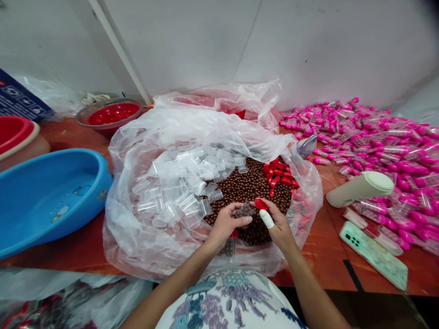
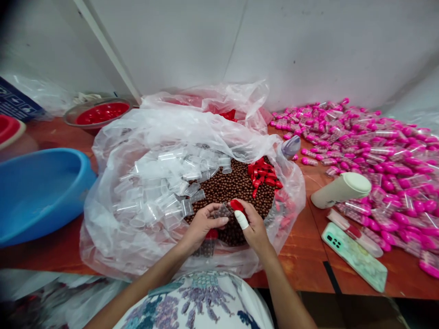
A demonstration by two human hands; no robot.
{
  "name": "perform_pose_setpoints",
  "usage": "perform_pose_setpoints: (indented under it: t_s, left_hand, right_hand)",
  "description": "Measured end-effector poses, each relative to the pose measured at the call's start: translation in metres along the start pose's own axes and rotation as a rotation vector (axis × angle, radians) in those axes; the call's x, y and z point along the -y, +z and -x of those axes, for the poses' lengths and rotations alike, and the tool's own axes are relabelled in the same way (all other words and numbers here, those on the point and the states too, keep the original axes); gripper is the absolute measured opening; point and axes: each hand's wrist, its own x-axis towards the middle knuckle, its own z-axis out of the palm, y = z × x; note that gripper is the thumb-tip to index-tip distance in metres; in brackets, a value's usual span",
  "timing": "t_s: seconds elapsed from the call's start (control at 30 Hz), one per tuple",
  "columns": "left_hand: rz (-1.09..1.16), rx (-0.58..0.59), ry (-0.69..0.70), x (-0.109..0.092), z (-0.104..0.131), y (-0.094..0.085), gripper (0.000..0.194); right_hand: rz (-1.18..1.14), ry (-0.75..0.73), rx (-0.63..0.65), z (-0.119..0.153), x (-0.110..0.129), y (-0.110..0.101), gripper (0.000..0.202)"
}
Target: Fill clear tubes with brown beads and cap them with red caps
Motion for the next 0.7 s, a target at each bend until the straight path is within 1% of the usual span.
perform_pose_setpoints:
  t_s: [0.1, 0.17, 0.3, 0.37, 0.47, 0.53, 0.63, 0.7]
  left_hand:
    - [0.018, -0.043, 0.017, 0.002, 0.0, 0.0, 0.041]
    - [0.051, -0.044, 0.018, 0.002, 0.0, 0.0, 0.041]
    - [0.19, 0.028, 0.021, -0.001, 0.004, 0.0, 0.037]
    - [0.249, 0.05, 0.034, -0.003, 0.004, -0.002, 0.032]
    - [0.29, 0.042, 0.046, -0.004, 0.003, -0.006, 0.028]
    - [0.3, 0.043, 0.047, -0.005, 0.002, -0.009, 0.026]
    - [0.306, 0.048, 0.036, -0.005, 0.001, -0.01, 0.02]
    - [0.306, 0.048, 0.027, -0.005, 0.002, -0.01, 0.019]
  right_hand:
    - [0.0, 0.008, -0.062, 0.001, -0.001, 0.0, 0.029]
    - [-0.004, 0.017, -0.091, 0.001, 0.0, 0.001, 0.03]
    - [0.038, 0.018, -0.154, -0.002, 0.002, 0.004, 0.029]
    - [0.027, 0.043, -0.167, -0.004, 0.001, 0.006, 0.028]
    - [-0.084, 0.133, -0.15, -0.006, -0.002, 0.008, 0.031]
    - [-0.158, 0.168, -0.126, -0.007, -0.003, 0.009, 0.035]
    - [-0.169, 0.151, -0.033, -0.01, 0.0, 0.009, 0.04]
    - [-0.133, 0.141, 0.018, -0.012, 0.003, 0.008, 0.038]
